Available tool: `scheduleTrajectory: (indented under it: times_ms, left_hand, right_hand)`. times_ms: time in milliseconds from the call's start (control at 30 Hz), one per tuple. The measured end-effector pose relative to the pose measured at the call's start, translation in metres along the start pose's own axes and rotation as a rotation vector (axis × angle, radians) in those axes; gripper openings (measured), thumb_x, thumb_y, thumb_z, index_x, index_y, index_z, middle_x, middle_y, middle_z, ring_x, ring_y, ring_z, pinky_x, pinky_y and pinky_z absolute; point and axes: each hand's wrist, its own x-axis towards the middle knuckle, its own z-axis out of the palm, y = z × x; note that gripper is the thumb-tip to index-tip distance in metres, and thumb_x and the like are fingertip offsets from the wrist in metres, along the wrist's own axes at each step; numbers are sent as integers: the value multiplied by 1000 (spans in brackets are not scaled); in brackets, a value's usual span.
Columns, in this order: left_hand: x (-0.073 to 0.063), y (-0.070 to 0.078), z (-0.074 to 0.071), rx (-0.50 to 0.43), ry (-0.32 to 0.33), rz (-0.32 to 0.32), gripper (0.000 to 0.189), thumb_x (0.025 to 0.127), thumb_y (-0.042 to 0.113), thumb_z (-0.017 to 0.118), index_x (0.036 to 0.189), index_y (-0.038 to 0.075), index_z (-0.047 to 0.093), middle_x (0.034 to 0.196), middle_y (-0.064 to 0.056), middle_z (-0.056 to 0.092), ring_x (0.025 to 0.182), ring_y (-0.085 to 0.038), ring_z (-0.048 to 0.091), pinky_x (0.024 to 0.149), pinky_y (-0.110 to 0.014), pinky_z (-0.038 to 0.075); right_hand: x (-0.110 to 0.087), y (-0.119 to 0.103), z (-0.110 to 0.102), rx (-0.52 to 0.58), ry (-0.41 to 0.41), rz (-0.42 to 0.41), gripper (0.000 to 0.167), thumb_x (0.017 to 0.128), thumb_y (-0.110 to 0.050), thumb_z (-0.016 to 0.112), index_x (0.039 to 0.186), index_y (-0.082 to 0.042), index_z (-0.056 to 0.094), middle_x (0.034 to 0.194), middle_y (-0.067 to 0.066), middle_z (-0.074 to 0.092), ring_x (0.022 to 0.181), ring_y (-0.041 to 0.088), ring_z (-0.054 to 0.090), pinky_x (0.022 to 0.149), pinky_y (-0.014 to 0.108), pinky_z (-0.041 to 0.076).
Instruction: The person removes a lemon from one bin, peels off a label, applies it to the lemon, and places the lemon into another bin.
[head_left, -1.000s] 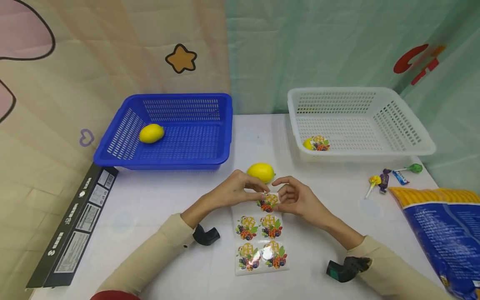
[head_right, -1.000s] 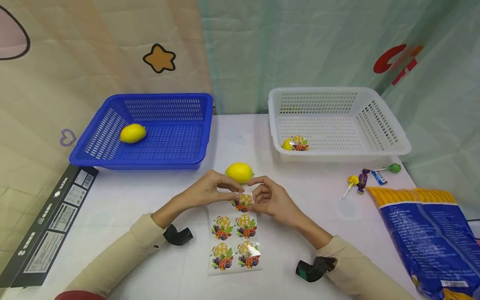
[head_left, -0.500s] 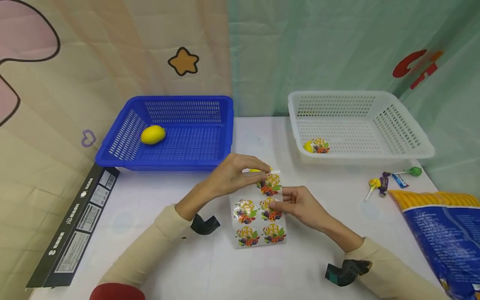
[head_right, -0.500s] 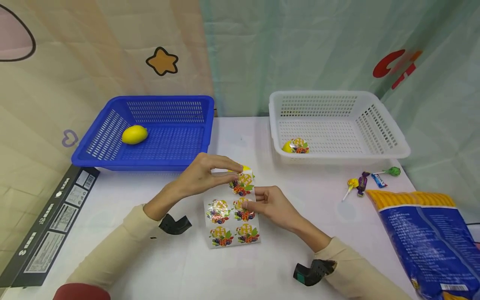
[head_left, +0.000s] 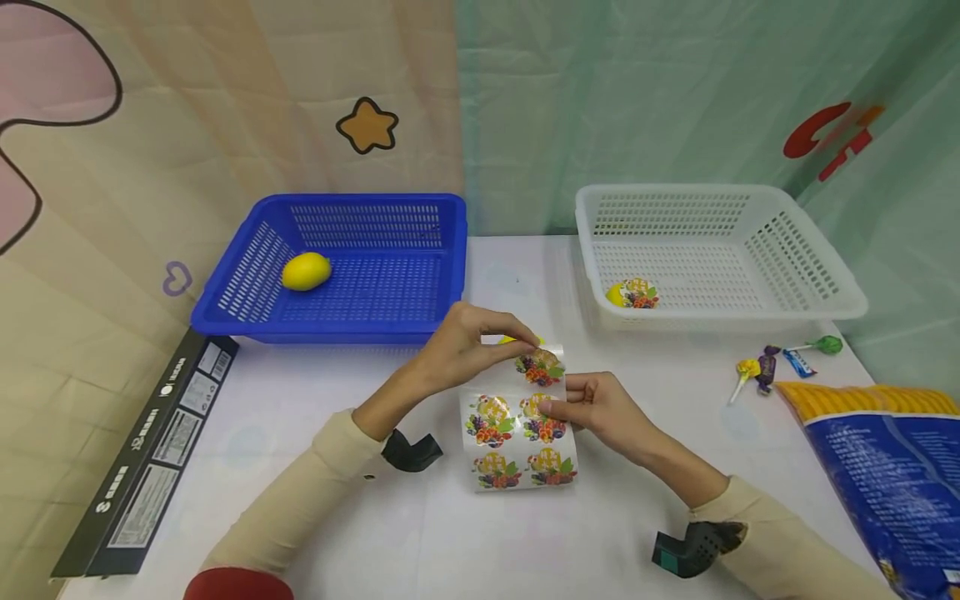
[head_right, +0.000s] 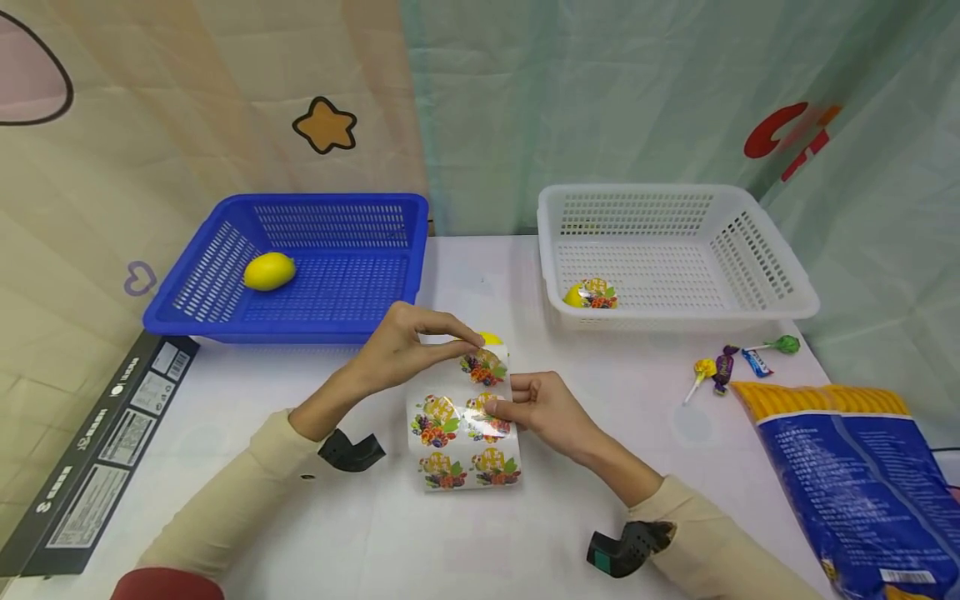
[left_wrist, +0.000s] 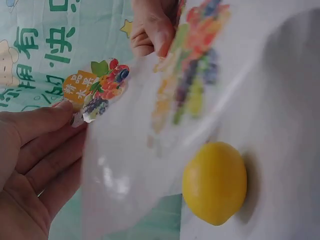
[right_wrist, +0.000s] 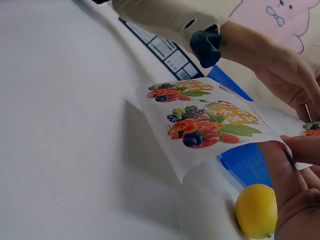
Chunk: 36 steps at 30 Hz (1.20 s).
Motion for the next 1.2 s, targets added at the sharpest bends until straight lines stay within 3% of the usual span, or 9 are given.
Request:
scheduleTrajectory:
  times_ms: [233, 433, 533, 633, 767, 867, 933, 1033, 1200]
  left_hand:
    - [-1, 3, -6, -70, 81, -183, 5, 89, 5, 73, 93, 5, 76, 89, -1, 75, 81, -9, 71, 75, -28, 59]
    - [-3, 4, -11, -90, 115, -256, 9, 88, 8, 75, 95, 4, 76, 88, -3, 75, 79, -20, 72, 72, -29, 60]
    - [-3, 3, -11, -97, 121, -270, 9, 88, 8, 74, 95, 4, 76, 88, -3, 75, 80, -26, 72, 72, -30, 60]
    - [-3, 2, -10, -105, 122, -280, 9, 88, 9, 74, 95, 4, 76, 87, -2, 75, 79, -27, 72, 72, -30, 60]
    - [-4, 2, -9, -106, 120, -285, 9, 88, 9, 74, 95, 4, 76, 87, -3, 75, 79, -26, 72, 72, -30, 60]
    - [-4, 0, -10, -105, 124, -280, 9, 88, 8, 75, 95, 3, 76, 88, -4, 75, 79, -26, 72, 72, -30, 60]
    - [-4, -1, -11, -103, 131, -276, 9, 87, 8, 75, 95, 3, 76, 87, -4, 75, 79, -28, 72, 72, -30, 60]
    - [-5, -2, -11, -109, 138, -280, 9, 87, 7, 75, 94, 2, 76, 86, -4, 75, 79, -31, 72, 71, -30, 60]
    - [-5, -3, -10, -120, 134, -304, 8, 87, 7, 75, 94, 2, 75, 86, -4, 75, 78, -26, 72, 72, -30, 60]
  right_hand:
    - [-6, 4, 4, 130, -84, 149, 38, 92, -20, 70, 117, 8, 62, 92, 12, 75, 79, 14, 70, 71, 27, 59]
    - [-14, 9, 15, 342, -208, 241, 45, 94, -15, 67, 126, 12, 52, 110, 18, 71, 99, 25, 70, 83, 36, 59]
    - [-15, 13, 21, 323, -191, 261, 43, 94, -18, 68, 124, 10, 53, 106, 17, 72, 95, 24, 70, 80, 34, 59]
    - [-16, 17, 24, 109, -117, 247, 42, 92, -27, 70, 113, 7, 56, 87, 11, 73, 78, 17, 70, 68, 27, 59]
    - [-17, 18, 18, -362, 72, 184, 45, 91, -42, 70, 101, 1, 60, 60, 0, 62, 49, 12, 59, 46, 27, 50]
    - [-13, 16, -1, -558, 216, 123, 40, 91, -41, 69, 99, -2, 63, 58, -1, 59, 45, 14, 55, 41, 27, 45]
    - [-6, 18, -19, -570, 284, 69, 36, 91, -36, 71, 103, -2, 65, 71, 1, 65, 57, 15, 62, 49, 26, 49]
    - [8, 26, -45, -430, 300, -4, 45, 88, -23, 76, 123, 1, 59, 107, 12, 69, 93, 24, 68, 74, 24, 58]
    - [37, 36, -61, -171, 140, -102, 78, 81, -6, 80, 146, 4, 37, 149, 22, 40, 140, 35, 37, 111, 31, 37]
